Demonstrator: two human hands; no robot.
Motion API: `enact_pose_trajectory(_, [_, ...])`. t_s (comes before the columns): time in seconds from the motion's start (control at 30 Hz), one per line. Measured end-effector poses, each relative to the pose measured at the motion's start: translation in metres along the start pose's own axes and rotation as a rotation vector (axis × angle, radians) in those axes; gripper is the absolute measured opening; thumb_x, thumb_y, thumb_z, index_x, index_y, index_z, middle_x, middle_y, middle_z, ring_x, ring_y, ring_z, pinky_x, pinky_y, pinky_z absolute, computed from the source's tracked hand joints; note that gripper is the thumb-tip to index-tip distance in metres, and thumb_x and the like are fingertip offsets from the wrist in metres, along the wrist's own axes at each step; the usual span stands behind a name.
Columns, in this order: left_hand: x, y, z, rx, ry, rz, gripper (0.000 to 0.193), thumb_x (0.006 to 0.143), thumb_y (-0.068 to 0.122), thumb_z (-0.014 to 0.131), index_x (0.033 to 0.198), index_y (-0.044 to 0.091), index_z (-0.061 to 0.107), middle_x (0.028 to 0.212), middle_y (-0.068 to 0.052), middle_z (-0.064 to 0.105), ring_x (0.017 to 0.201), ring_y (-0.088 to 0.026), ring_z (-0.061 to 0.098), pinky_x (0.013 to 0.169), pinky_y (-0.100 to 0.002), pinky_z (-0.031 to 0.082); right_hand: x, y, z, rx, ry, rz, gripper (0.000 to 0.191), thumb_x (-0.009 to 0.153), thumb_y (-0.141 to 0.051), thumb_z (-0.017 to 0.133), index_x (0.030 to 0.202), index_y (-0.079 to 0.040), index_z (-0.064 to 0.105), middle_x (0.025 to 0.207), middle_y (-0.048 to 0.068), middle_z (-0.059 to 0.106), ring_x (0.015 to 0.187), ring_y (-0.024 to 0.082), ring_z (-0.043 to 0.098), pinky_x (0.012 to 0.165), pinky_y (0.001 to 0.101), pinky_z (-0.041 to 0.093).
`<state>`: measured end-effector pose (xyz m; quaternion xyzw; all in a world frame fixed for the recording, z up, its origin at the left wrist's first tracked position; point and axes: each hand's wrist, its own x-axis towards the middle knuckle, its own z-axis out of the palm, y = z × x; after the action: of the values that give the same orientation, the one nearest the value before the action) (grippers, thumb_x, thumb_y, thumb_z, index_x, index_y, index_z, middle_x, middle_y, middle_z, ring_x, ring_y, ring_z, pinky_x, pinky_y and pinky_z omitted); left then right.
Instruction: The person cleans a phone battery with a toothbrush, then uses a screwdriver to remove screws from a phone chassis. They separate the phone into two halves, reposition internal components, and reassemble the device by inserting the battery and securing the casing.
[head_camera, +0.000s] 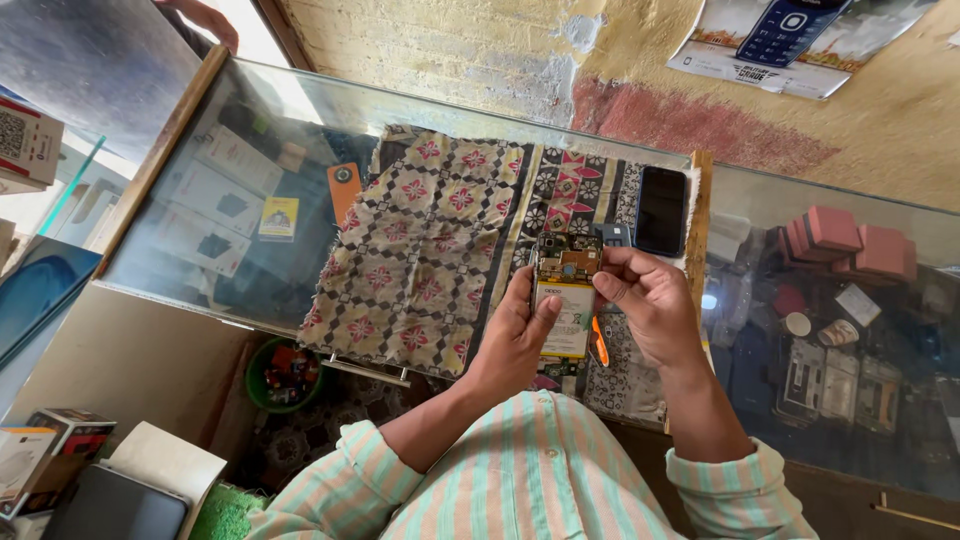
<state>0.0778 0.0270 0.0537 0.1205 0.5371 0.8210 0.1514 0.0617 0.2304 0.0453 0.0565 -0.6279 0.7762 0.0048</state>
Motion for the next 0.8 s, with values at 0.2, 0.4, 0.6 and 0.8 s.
enact_pose_trajectory(0.2, [-0.001, 0.014, 0.002, 0.062, -0.016, -0.011, 0.042, 0.109, 0.014, 0.048, 0.146, -0.002, 0.037, 0.126, -0.011, 0.062, 0.114, -0.013, 0.057, 0.101, -0.028, 0.049, 0.008, 0.001, -0.008, 0.03, -0.009, 0.038, 0.031, 0.096, -0.007, 0.072, 0.121, 0.009, 0.067, 0.098, 0.011, 0.073, 0.081, 0.015, 0.069, 0.07, 0.0325, 0.061])
enact_pose_trajectory(0.4, [0.001, 0.033, 0.004, 0.218, -0.014, -0.002, 0.036, 0.109, 0.013, 0.048, 0.141, -0.003, 0.042, 0.121, -0.014, 0.064, 0.11, -0.013, 0.057, 0.098, -0.028, 0.049, 0.021, -0.006, -0.015, -0.042, -0.067, 0.049, 0.034, 0.093, -0.007, 0.074, 0.122, 0.01, 0.067, 0.096, 0.012, 0.074, 0.08, 0.015, 0.071, 0.069, 0.0326, 0.063])
enact_pose_trajectory(0.6, [0.002, 0.05, 0.008, 0.386, 0.009, 0.04, 0.037, 0.107, 0.012, 0.05, 0.14, -0.002, 0.043, 0.116, -0.016, 0.068, 0.105, -0.015, 0.061, 0.094, -0.03, 0.05, 0.028, -0.01, -0.021, -0.019, -0.139, 0.07, 0.036, 0.091, -0.005, 0.074, 0.123, 0.009, 0.066, 0.1, 0.013, 0.074, 0.083, 0.015, 0.072, 0.07, 0.0316, 0.064])
enact_pose_trajectory(0.8, [0.002, 0.066, 0.012, 0.58, 0.038, -0.019, 0.042, 0.104, 0.018, 0.053, 0.14, -0.002, 0.042, 0.099, -0.021, 0.071, 0.088, -0.026, 0.07, 0.081, -0.037, 0.053, 0.033, -0.015, -0.024, 0.0, -0.198, 0.066, 0.038, 0.091, -0.005, 0.075, 0.125, 0.009, 0.063, 0.102, 0.013, 0.073, 0.084, 0.016, 0.073, 0.073, 0.0327, 0.065])
